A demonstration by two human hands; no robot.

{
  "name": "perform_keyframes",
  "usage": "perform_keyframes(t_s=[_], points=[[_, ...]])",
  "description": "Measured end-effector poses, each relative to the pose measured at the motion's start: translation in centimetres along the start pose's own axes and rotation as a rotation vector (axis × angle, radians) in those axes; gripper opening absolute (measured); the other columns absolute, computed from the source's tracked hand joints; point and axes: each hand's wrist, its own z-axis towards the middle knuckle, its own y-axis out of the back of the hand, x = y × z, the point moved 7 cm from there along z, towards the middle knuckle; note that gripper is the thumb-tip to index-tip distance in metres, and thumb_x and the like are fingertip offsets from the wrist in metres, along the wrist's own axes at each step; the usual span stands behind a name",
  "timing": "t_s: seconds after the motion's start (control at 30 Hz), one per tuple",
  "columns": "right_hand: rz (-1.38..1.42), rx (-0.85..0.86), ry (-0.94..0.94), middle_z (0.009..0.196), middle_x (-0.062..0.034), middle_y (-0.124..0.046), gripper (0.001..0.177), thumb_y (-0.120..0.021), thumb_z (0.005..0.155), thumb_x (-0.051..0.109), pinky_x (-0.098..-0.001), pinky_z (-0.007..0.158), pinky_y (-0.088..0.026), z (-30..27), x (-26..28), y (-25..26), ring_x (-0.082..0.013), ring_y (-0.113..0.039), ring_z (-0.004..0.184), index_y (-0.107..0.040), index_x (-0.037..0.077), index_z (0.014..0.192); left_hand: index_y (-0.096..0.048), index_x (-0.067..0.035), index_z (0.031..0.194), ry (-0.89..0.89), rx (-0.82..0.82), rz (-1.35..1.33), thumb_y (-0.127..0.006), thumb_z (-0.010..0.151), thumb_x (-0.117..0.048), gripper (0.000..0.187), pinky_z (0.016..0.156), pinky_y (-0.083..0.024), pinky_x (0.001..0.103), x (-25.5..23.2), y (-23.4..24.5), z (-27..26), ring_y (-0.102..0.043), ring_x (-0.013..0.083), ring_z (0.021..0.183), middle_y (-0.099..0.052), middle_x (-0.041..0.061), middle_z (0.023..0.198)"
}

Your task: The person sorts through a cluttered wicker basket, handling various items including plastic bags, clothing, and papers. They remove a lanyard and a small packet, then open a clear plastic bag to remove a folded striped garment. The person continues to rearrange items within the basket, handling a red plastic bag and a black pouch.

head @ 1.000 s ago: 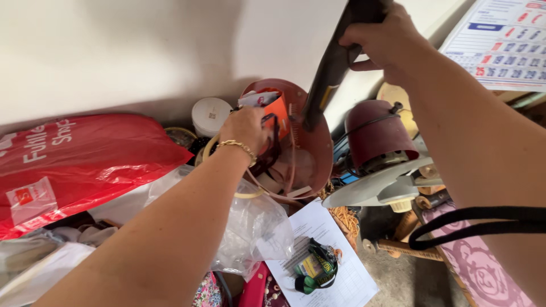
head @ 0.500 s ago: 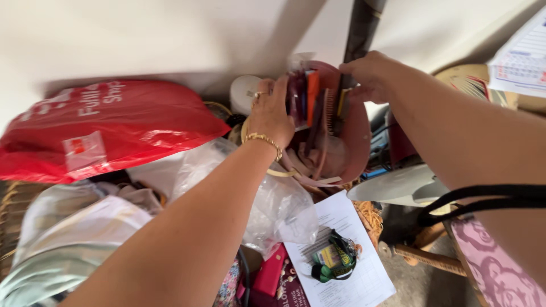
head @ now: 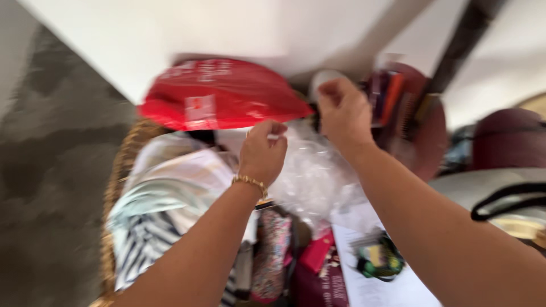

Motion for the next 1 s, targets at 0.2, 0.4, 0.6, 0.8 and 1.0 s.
perform_keyframes(t_s=[0.2, 0.4, 0.6, 0.8, 1.0], points=[[-0.384, 0.271, 0.301, 0.133, -0.0181, -0.055, 0.055, -0.079, 0.077, 0.025, -0.0504, 0.103, -0.044, -2.7, 3.3, -9.5, -0.0415, -0.051, 0.123, -0.063, 0.015, 0.129, -0.073, -0.011, 0.103, 0.251, -0.062, 0.022, -0.066, 0.086, -0.018, 0.020, 0.082, -0.057, 0.034, 4.9, 9.3, -5.7, -0.073, 0.0183, 0.086, -0.076, 0.004, 0.100], [-0.820, 0.213, 0.221, 0.149, -0.0226, -0.048, 0.093, -0.090, 0.051, 0.048, -0.0728, 0.096, -0.038, -8.4, 0.2, -12.8, -0.0512, -0.041, 0.139, -0.062, 0.022, 0.135, -0.073, -0.009, 0.104, 0.320, -0.066, 0.096, -0.067, 0.085, -0.018, 0.021, 0.085, -0.057, 0.035, 10.9, 14.9, -9.7, -0.072, 0.0193, 0.090, -0.076, 0.006, 0.103], [-0.575, 0.262, -0.014, 0.148, -0.0146, -0.050, 0.065, -0.063, 0.074, -0.003, -0.0507, 0.094, -0.051, -14.0, -4.0, -10.5, -0.0417, -0.056, 0.121, -0.066, 0.024, 0.133, -0.072, -0.008, 0.105, 0.323, 0.025, 0.053, -0.067, 0.085, -0.021, 0.024, 0.086, -0.057, 0.034, 13.8, 16.7, -10.9, -0.073, 0.0201, 0.093, -0.075, 0.007, 0.107], [-0.326, 0.015, 0.427, 0.125, -0.0099, -0.071, 0.051, -0.051, 0.077, -0.017, -0.0393, 0.096, -0.058, -18.0, 10.3, -9.1, -0.0323, -0.071, 0.111, -0.072, 0.016, 0.110, -0.064, -0.014, 0.118, 0.500, 0.154, -0.388, -0.070, 0.093, -0.040, 0.036, 0.088, -0.053, 0.042, 11.0, 17.8, -10.8, -0.068, 0.0224, 0.102, -0.072, 0.004, 0.108], [-0.218, 0.210, 0.584, 0.124, -0.0123, -0.069, 0.061, -0.052, 0.071, -0.014, -0.0393, 0.093, -0.057, -26.1, 21.9, -10.9, -0.0332, -0.068, 0.111, -0.063, 0.009, 0.126, -0.057, -0.010, 0.122, 0.774, 0.144, -1.120, -0.065, 0.088, -0.025, 0.037, 0.074, -0.060, 0.044, 9.8, 19.1, -10.3, -0.069, 0.0259, 0.089, -0.069, 0.008, 0.101]])
